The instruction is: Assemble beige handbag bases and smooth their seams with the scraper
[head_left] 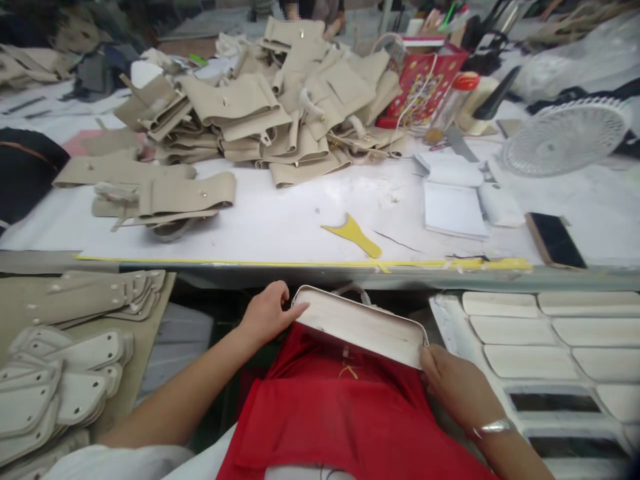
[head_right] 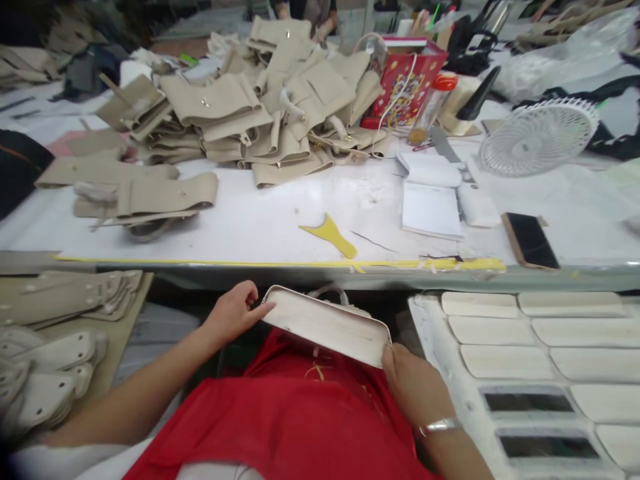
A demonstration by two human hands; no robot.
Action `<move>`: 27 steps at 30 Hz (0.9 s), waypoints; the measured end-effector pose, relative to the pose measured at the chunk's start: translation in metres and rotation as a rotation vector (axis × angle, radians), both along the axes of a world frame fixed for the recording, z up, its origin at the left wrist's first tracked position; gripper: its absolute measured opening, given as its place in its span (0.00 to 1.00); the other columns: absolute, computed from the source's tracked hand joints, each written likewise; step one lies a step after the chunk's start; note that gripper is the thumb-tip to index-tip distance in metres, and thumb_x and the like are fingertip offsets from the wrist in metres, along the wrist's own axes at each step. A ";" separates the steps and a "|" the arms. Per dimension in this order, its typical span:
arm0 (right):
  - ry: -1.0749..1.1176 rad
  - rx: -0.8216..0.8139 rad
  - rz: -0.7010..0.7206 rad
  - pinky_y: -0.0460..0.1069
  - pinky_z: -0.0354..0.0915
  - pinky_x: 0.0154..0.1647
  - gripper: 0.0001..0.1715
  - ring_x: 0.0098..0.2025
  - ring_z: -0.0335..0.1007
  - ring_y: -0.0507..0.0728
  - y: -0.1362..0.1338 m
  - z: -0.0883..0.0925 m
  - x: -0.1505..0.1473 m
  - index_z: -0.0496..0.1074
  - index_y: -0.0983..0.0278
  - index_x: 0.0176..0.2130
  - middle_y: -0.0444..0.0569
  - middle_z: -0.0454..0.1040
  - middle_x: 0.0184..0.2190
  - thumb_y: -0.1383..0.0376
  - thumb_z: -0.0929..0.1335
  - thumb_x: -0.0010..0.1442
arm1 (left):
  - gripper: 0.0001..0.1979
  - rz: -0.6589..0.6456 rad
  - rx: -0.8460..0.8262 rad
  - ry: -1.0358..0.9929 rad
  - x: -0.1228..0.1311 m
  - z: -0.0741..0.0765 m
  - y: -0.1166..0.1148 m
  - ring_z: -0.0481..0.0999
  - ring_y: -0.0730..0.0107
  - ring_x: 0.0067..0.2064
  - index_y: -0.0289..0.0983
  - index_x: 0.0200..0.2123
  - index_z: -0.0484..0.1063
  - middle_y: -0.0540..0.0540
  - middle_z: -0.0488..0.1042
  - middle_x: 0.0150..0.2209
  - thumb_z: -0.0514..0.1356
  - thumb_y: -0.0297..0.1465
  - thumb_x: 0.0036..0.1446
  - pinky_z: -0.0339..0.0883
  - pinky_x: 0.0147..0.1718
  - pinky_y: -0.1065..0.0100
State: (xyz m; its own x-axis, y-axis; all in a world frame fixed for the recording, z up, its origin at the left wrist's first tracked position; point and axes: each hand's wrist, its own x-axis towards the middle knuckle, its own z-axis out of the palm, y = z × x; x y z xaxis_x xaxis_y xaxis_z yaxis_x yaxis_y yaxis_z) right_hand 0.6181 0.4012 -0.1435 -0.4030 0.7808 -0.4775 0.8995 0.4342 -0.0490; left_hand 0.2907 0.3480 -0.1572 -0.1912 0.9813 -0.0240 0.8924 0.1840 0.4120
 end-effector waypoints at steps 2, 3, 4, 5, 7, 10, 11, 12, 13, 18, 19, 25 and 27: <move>0.001 0.034 -0.053 0.46 0.47 0.23 0.10 0.24 0.67 0.53 -0.003 0.000 -0.002 0.67 0.66 0.31 0.49 0.70 0.26 0.68 0.59 0.60 | 0.17 -0.051 -0.218 -0.004 -0.010 -0.003 0.004 0.68 0.69 0.27 0.38 0.26 0.62 0.49 0.67 0.25 0.50 0.45 0.57 0.58 0.26 0.69; -0.016 0.044 -0.066 0.47 0.47 0.22 0.11 0.24 0.67 0.53 -0.004 -0.001 -0.003 0.67 0.66 0.31 0.49 0.69 0.26 0.68 0.58 0.60 | 0.17 -0.090 -0.286 0.004 -0.012 -0.004 0.007 0.69 0.68 0.28 0.38 0.25 0.63 0.48 0.68 0.25 0.48 0.42 0.58 0.58 0.27 0.69; -0.036 0.047 -0.058 0.47 0.47 0.22 0.11 0.24 0.67 0.53 -0.005 -0.001 -0.003 0.67 0.66 0.31 0.50 0.70 0.26 0.68 0.58 0.61 | 0.16 -0.121 -0.329 0.025 -0.011 -0.005 0.010 0.70 0.66 0.30 0.37 0.26 0.63 0.47 0.70 0.26 0.46 0.40 0.59 0.59 0.29 0.68; -0.058 0.043 -0.036 0.47 0.46 0.22 0.12 0.24 0.67 0.53 -0.005 -0.002 -0.003 0.67 0.66 0.32 0.51 0.70 0.27 0.69 0.58 0.61 | 0.16 -0.139 -0.358 0.054 -0.009 -0.005 0.013 0.71 0.65 0.31 0.37 0.27 0.64 0.45 0.71 0.28 0.45 0.37 0.60 0.59 0.30 0.67; -0.093 0.037 0.026 0.47 0.44 0.21 0.12 0.25 0.68 0.54 -0.005 -0.004 -0.001 0.68 0.66 0.34 0.52 0.70 0.30 0.70 0.57 0.61 | 0.15 -0.149 -0.399 0.117 -0.005 -0.003 0.018 0.72 0.62 0.34 0.35 0.29 0.66 0.42 0.72 0.31 0.44 0.36 0.60 0.61 0.33 0.65; -0.110 0.040 0.071 0.47 0.44 0.21 0.12 0.27 0.69 0.55 -0.005 -0.009 0.003 0.68 0.66 0.35 0.53 0.70 0.32 0.70 0.57 0.61 | 0.17 -0.162 -0.408 0.177 -0.001 -0.002 0.022 0.73 0.60 0.35 0.34 0.31 0.68 0.40 0.73 0.33 0.43 0.34 0.60 0.62 0.35 0.64; -0.112 0.044 0.078 0.47 0.44 0.21 0.12 0.27 0.70 0.55 -0.005 -0.010 0.005 0.68 0.66 0.36 0.53 0.70 0.33 0.70 0.57 0.61 | 0.17 -0.171 -0.394 0.184 -0.001 -0.003 0.023 0.73 0.60 0.36 0.34 0.31 0.68 0.39 0.73 0.33 0.42 0.34 0.61 0.63 0.36 0.63; -0.114 0.046 0.091 0.47 0.44 0.20 0.12 0.27 0.70 0.56 -0.005 -0.011 0.006 0.68 0.66 0.36 0.53 0.70 0.32 0.70 0.57 0.61 | 0.17 -0.181 -0.377 0.188 0.000 -0.004 0.023 0.73 0.60 0.36 0.34 0.31 0.67 0.39 0.73 0.33 0.42 0.33 0.61 0.63 0.37 0.63; -0.119 0.047 0.107 0.47 0.43 0.20 0.12 0.27 0.70 0.56 -0.005 -0.012 0.007 0.68 0.66 0.37 0.53 0.70 0.32 0.70 0.57 0.61 | 0.17 -0.189 -0.361 0.189 0.000 -0.005 0.023 0.73 0.60 0.37 0.34 0.31 0.67 0.40 0.73 0.33 0.41 0.33 0.61 0.63 0.37 0.63; -0.120 0.034 0.134 0.48 0.42 0.19 0.14 0.28 0.71 0.57 -0.002 -0.009 0.007 0.67 0.66 0.37 0.54 0.70 0.33 0.71 0.55 0.62 | 0.17 -0.239 -0.323 0.200 0.001 -0.006 0.025 0.72 0.62 0.37 0.34 0.31 0.66 0.41 0.72 0.33 0.42 0.33 0.62 0.63 0.38 0.65; -0.120 0.026 0.109 0.48 0.42 0.19 0.14 0.28 0.72 0.56 -0.001 -0.008 0.007 0.67 0.66 0.37 0.53 0.71 0.33 0.71 0.55 0.62 | 0.16 -0.250 -0.314 0.185 0.001 -0.005 0.027 0.71 0.63 0.36 0.34 0.30 0.66 0.41 0.71 0.32 0.42 0.33 0.62 0.62 0.38 0.65; -0.123 0.078 0.166 0.48 0.50 0.19 0.13 0.28 0.72 0.58 0.002 -0.011 0.014 0.67 0.64 0.37 0.53 0.70 0.33 0.71 0.55 0.62 | 0.18 -0.198 -0.311 -0.194 -0.007 -0.006 0.031 0.68 0.67 0.31 0.36 0.24 0.65 0.47 0.68 0.26 0.46 0.40 0.59 0.61 0.33 0.68; -0.108 0.086 0.188 0.49 0.51 0.18 0.13 0.28 0.72 0.58 0.002 -0.013 0.015 0.67 0.64 0.37 0.53 0.69 0.32 0.71 0.56 0.61 | 0.22 -0.098 -0.341 -0.450 -0.010 -0.008 0.029 0.69 0.67 0.31 0.35 0.27 0.67 0.46 0.70 0.27 0.43 0.44 0.60 0.63 0.32 0.68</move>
State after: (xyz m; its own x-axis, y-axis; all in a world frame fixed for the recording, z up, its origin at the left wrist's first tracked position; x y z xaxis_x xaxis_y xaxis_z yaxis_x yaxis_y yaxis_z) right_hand 0.6334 0.4030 -0.1565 -0.4954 0.7365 -0.4606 0.8001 0.5934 0.0881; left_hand 0.2809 0.3770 -0.1652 0.0026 0.9164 -0.4003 0.6624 0.2983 0.6872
